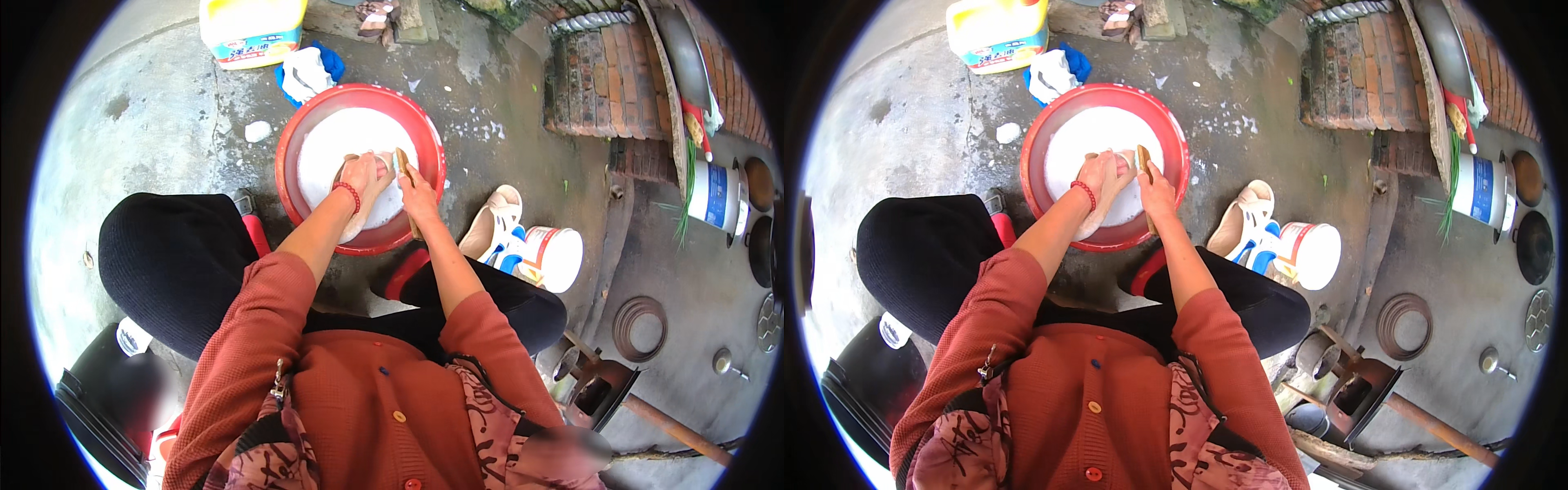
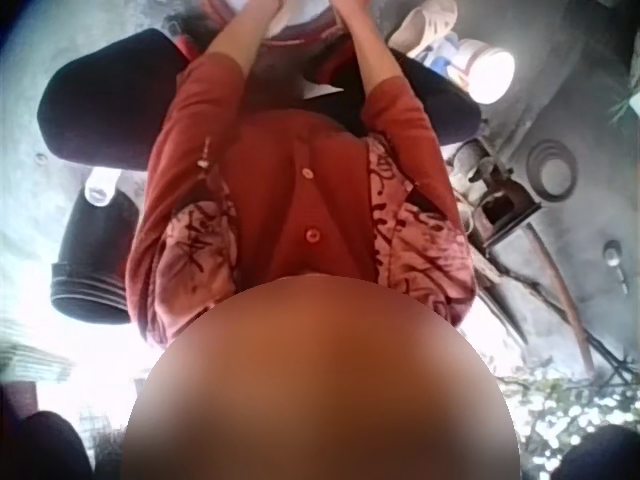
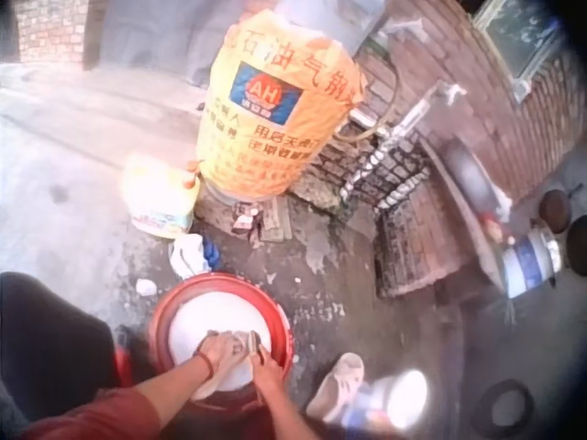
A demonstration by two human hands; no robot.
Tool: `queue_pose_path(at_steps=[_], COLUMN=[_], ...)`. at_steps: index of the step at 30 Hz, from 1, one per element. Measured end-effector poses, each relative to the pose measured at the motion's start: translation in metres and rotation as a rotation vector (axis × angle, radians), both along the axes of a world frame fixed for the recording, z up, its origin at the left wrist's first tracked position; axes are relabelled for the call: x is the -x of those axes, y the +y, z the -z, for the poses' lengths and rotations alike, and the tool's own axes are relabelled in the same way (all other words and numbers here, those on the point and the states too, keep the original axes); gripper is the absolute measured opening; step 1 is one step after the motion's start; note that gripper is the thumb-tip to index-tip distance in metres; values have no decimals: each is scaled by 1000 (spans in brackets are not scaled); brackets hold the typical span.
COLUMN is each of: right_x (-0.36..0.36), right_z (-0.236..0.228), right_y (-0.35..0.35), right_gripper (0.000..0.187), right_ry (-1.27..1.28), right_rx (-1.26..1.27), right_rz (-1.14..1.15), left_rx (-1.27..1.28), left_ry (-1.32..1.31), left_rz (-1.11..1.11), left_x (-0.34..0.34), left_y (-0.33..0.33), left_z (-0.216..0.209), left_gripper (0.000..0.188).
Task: The person scrubs a beige slipper with a brush in a red basin filled with soapy water. They repeatedly dip the slipper and brush into the water, scrubbing the sole and upper surfaces thoroughly.
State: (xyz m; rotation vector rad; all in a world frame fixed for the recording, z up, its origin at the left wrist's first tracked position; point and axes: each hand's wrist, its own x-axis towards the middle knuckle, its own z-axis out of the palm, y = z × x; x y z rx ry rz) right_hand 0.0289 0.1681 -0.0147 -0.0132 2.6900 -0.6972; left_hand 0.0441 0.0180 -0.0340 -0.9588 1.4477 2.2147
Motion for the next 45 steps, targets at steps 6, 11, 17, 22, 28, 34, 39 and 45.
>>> queue_pose_path(at_steps=[6, 11, 17, 22, 28, 34, 39, 45], right_x=[-80, -43, 5, -1, -19, -52, -77, -14], right_z=[-50, -30, -1, 26, -17, -37, -41, 25], right_y=[-39, -48, -27, 6, 5, -18, -48, -24], right_gripper=[46, 47, 50, 51, 50, 48, 47, 44], right_ry=[15, -41, -18, 73, -294, -210, -90, -21], right_rx=[207, 55, -97, -35, 203, 311, 191, 56], right_rz=[16, 121, 104, 73, 294, 256, 202, 69], left_rx=[-411, -507, -721, -693, 348, -201, -394, -218], left_ry=[-75, 37, -127, -114, 17, -171, -241, -176], left_rz=[-317, -469, -613, -564, 209, 42, -139, -85], left_x=[-7, -13, -6, 9, 13, -4, -9, -12], left_y=[4, 24, 27, 45, 22, 3, -4, 15], left_z=[62, 35, 4, 29, 20, 24, 72, 93], left_gripper=[31, 28, 42, 52, 42, 54, 53, 51])
